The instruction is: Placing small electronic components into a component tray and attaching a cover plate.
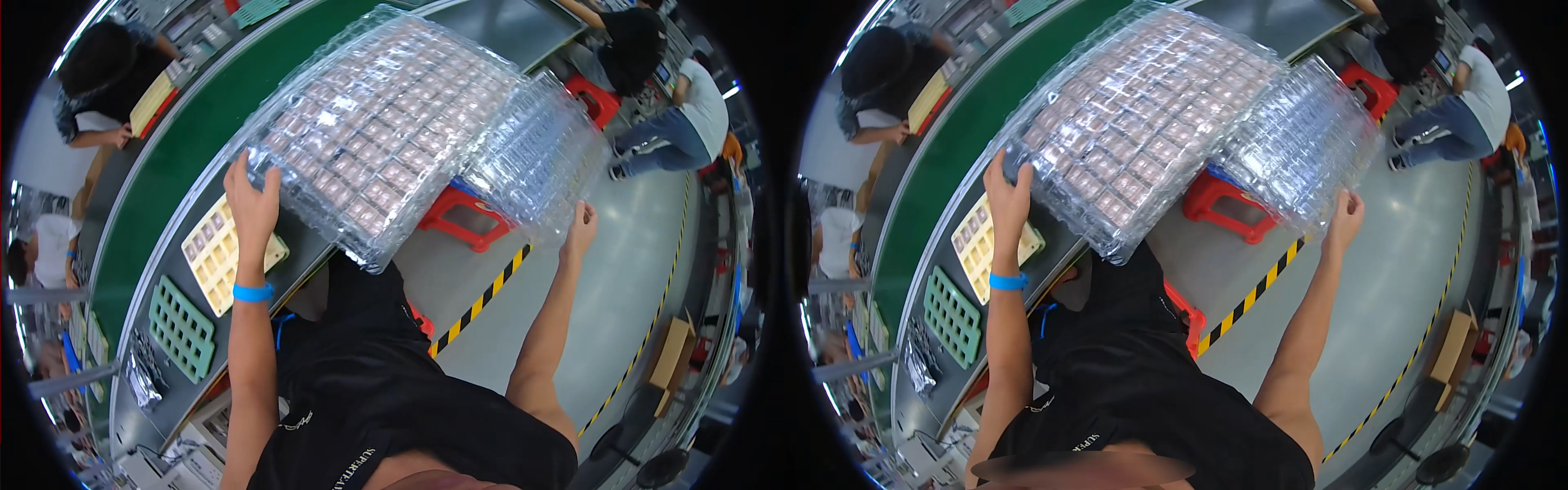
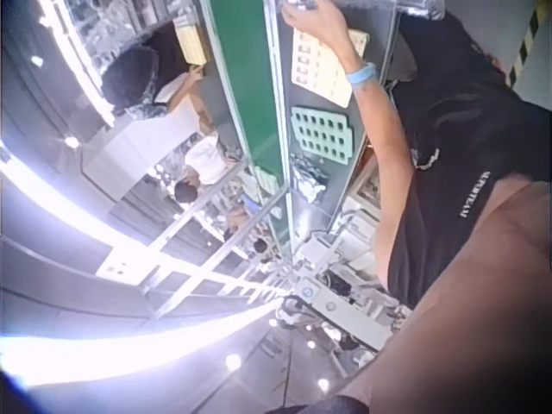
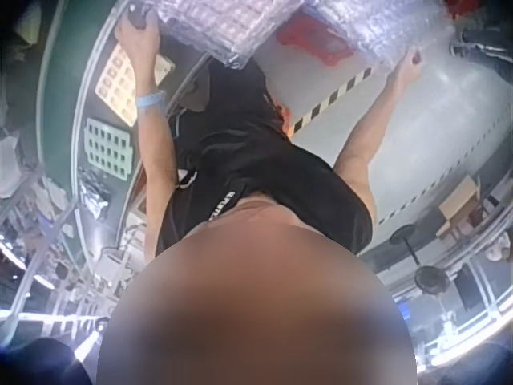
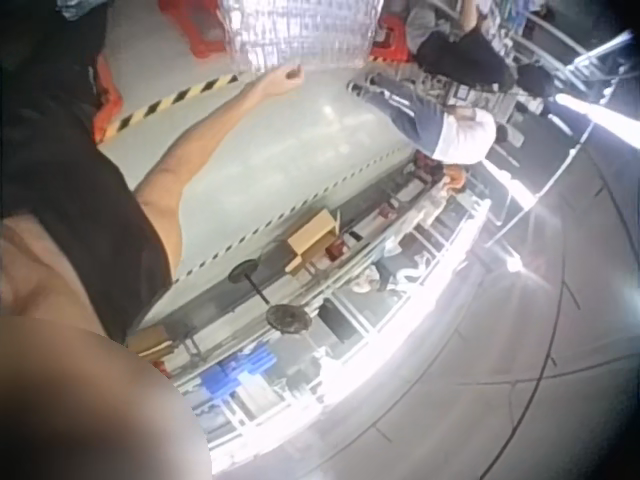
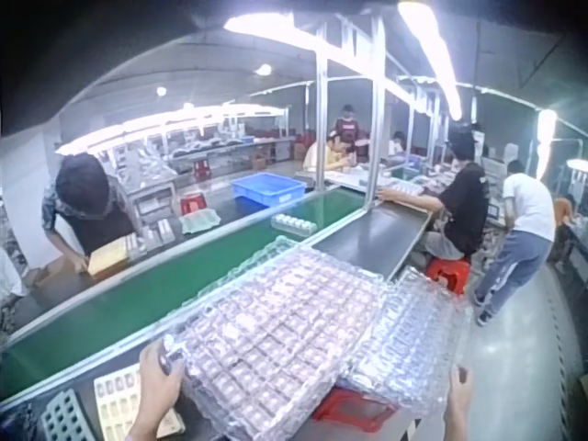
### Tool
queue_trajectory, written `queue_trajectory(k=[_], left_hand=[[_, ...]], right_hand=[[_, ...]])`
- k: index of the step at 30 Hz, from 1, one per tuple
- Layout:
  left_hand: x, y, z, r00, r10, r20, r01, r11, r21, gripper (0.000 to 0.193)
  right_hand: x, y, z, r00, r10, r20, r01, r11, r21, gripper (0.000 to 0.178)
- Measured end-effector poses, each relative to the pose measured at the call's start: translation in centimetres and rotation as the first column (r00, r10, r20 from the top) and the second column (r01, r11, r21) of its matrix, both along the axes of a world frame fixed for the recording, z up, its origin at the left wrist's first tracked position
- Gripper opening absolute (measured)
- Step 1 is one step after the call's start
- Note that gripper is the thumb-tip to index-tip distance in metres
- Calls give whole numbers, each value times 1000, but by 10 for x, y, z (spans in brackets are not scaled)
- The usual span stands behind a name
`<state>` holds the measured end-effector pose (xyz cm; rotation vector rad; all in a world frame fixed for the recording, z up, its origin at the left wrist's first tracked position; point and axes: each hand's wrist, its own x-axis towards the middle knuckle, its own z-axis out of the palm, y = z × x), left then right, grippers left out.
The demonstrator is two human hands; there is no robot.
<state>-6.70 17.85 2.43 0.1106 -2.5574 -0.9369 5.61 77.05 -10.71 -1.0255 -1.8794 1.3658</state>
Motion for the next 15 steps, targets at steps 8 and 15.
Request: queue_trajectory(k=[8, 15], left_hand=[[-22, -15, -9, 996, 31, 86, -44, 987, 152, 75], [-28, -20, -6, 998, 48, 31, -54, 978, 204, 77]], right_hand=[[-12, -99, 73, 993, 10, 119, -88, 738, 669, 45], [29, -10, 18, 988, 153, 30, -155, 962, 224, 64]])
